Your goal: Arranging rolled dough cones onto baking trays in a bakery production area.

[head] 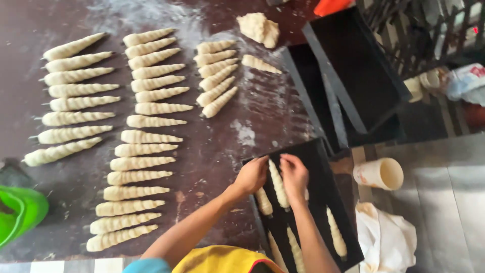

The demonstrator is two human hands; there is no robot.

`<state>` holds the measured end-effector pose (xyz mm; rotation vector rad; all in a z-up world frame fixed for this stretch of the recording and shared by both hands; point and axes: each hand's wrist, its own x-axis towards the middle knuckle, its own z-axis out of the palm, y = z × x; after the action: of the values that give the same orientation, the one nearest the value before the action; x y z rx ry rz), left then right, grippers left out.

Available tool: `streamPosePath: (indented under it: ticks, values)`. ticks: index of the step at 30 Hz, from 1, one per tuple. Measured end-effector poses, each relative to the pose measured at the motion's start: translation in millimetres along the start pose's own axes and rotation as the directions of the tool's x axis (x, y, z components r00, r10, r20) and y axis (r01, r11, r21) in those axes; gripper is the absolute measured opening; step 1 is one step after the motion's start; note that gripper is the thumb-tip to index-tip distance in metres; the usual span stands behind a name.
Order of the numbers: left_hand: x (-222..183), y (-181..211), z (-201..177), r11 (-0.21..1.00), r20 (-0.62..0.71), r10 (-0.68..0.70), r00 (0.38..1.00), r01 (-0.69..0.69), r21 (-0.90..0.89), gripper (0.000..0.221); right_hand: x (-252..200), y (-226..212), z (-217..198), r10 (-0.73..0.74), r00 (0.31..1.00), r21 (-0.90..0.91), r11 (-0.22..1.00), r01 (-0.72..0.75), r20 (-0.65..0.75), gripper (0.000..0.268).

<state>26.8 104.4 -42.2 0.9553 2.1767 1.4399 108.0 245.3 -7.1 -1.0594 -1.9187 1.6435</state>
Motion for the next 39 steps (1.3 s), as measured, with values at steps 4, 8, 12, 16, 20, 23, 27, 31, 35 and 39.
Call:
streamPosePath:
  ticks: [4,8,12,16,20,23,27,31,35,39]
  values:
    - [-58.4,-23.6,-40.9,0.954,-0.116,-0.231,0.966,0.202,-0.220,0.037,30.0,-47.6,120.5,-0.547,0.713,-0.269,0.677,0.685,0.438,0.018]
    - [-96.7,-47.7,-61.4,0.901,-0.135,-0.373,0.918,0.324,-0.287,0.035,56.3,-45.8,218.5,-0.566,0.293,-0.252,0.153,0.956,0.771,0.027]
    - [-111.7,-71.5,-76.8,0.899,-0.250,-0.343,0.905,0.239,-0.366,0.033,89.4,-41.4,262.5,-0.467,0.093,-0.193,-0.171,0.966,0.880,0.020]
    - [-109.7,-98.8,-82.9,0.823,-0.203,-0.496,0.845,0.382,-0.421,0.034,105.0,-42.7,269.6,-0.361,-0.016,-0.076,-0.239,0.968,0.932,0.005]
    - [-96.5,-112.5,-89.4,0.860,-0.230,-0.472,0.851,0.388,-0.332,0.033,104.7,-62.8,261.4,-0.294,-0.124,0.032,-0.299,0.954,0.948,0.005]
    - [-79.1,-98.2,-107.6,0.852,-0.186,-0.482,0.856,0.410,-0.325,0.033,99.1,-94.9,229.5,-0.409,-0.105,-0.019,-0.288,0.957,0.907,0.003]
    - [-35.5,-79.7,-122.0,0.855,-0.192,-0.459,0.867,0.372,-0.362,0.038,71.3,-136.2,161.5,-0.693,0.174,-0.214,0.029,0.976,0.700,0.007]
    - [6.6,-66.9,-104.9,0.908,-0.367,-0.211,0.906,0.042,-0.416,0.049,55.5,-79.8,71.6,-0.521,0.841,0.108,0.854,0.509,0.149,0.011]
    - [23.4,0.4,-87.1,0.700,-0.190,-0.286,0.939,0.069,-0.711,0.045,-13.8,-4.2,-9.9,-0.045,0.993,0.611,0.785,0.104,-0.111,0.013]
    - [43.7,32.1,-37.8,0.783,-0.108,-0.277,0.955,0.159,-0.602,0.044,-52.0,41.0,-72.7,0.165,0.959,0.724,0.687,0.057,-0.232,0.012]
